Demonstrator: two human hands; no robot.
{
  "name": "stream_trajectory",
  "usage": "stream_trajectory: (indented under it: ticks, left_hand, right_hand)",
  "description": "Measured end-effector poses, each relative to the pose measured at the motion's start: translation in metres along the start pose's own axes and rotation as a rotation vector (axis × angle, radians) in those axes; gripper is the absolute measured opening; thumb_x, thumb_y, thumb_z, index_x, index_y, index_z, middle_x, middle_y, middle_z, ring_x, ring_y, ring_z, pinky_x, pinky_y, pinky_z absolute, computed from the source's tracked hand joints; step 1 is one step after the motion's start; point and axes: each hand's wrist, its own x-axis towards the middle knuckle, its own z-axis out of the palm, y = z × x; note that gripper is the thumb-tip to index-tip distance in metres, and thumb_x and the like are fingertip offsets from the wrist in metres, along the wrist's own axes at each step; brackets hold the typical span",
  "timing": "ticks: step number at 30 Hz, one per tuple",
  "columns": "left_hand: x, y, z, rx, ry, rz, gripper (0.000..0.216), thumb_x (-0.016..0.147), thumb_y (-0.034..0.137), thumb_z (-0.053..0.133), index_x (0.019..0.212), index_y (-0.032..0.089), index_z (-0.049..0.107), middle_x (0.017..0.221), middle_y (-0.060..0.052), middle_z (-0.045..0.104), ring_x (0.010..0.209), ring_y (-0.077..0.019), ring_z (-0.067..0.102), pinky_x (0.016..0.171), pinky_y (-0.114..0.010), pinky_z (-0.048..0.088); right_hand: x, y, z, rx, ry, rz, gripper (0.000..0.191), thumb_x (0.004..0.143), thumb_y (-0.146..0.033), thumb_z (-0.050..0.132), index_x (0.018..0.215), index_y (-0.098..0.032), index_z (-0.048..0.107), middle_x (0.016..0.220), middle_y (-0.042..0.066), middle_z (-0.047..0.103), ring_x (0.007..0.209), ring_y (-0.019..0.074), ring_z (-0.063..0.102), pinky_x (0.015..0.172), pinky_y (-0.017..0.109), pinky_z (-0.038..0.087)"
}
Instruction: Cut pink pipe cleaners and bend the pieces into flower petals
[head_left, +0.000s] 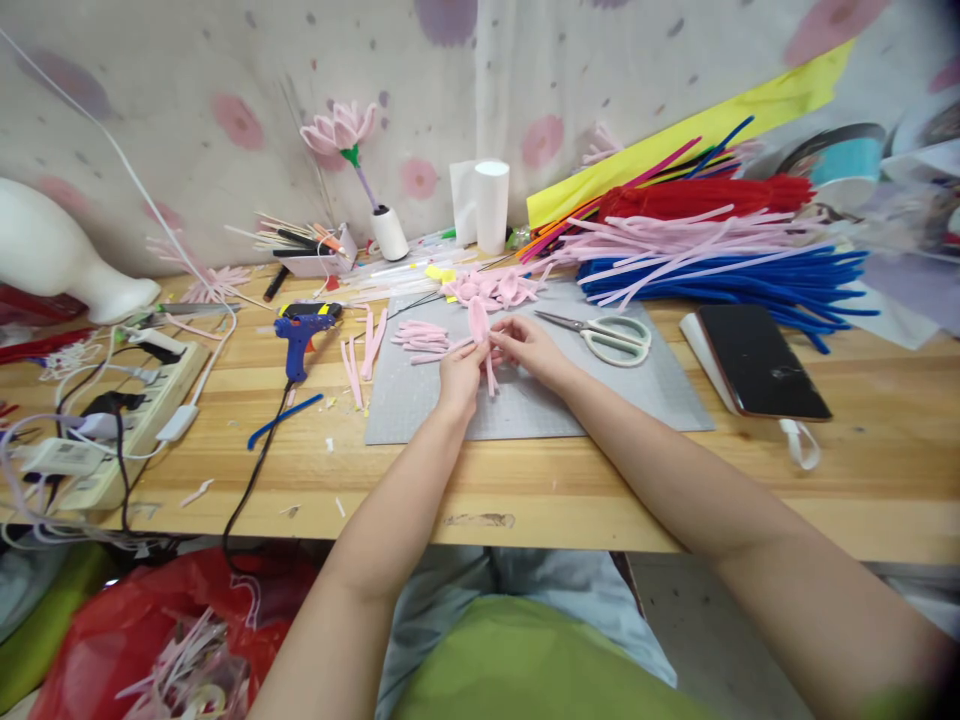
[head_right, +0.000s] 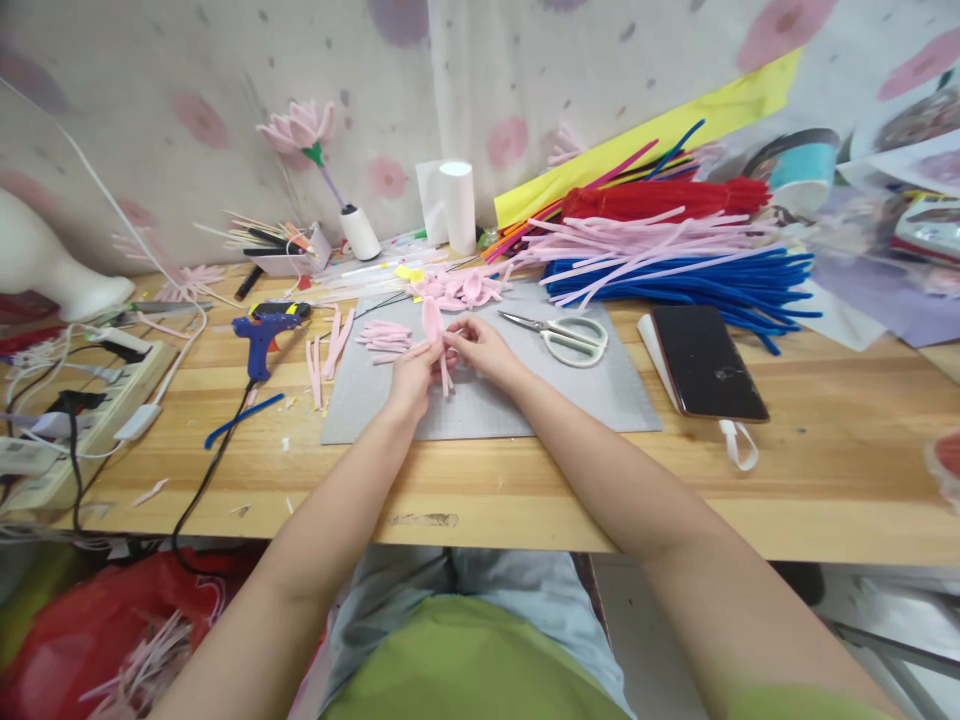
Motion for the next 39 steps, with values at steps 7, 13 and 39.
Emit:
stream_trajectory:
  ticks: [7,13,39]
  left_hand:
    - [0.006,0.003,-0.009,-0.001,-0.008,0.018,0.01,0.079,0.017,0.058,0.073,0.01,0.064,0.066,-0.005,0.068,0.066,-0.013,0.067,0.066,-0.024,0.05]
    - [0.002,0.002,-0.007,0.159,-0.111,-0.051,0.014,0.079,0.017,0.057,0.07,0.009,0.064,0.063,-0.007,0.067,0.061,-0.0142,0.066,0.064,-0.027,0.052]
    - [0.008,0.003,-0.009,0.001,-0.057,-0.002,0.011,0.067,0.021,0.066,0.068,0.01,0.065,0.056,0.0,0.061,0.05,-0.008,0.055,0.051,-0.019,0.043]
  right_hand:
    - [-0.013,-0.003,-0.003,-0.357,0.098,-0.385,0.014,0.074,-0.026,0.054,0.085,-0.019,0.057,0.083,0.004,0.058,0.069,0.0134,0.05,0.066,0.028,0.04]
    - [-0.005,-0.006,-0.006,0.023,-0.01,0.054,0.033,0.067,-0.05,0.06,0.07,-0.018,0.057,0.06,-0.002,0.051,0.048,0.0078,0.038,0.048,0.023,0.031]
    - [-0.019,-0.007,-0.008,-0.87,-0.199,-0.7,0.019,0.084,-0.019,0.047,0.088,-0.021,0.065,0.099,0.008,0.06,0.089,0.0185,0.053,0.068,0.028,0.04]
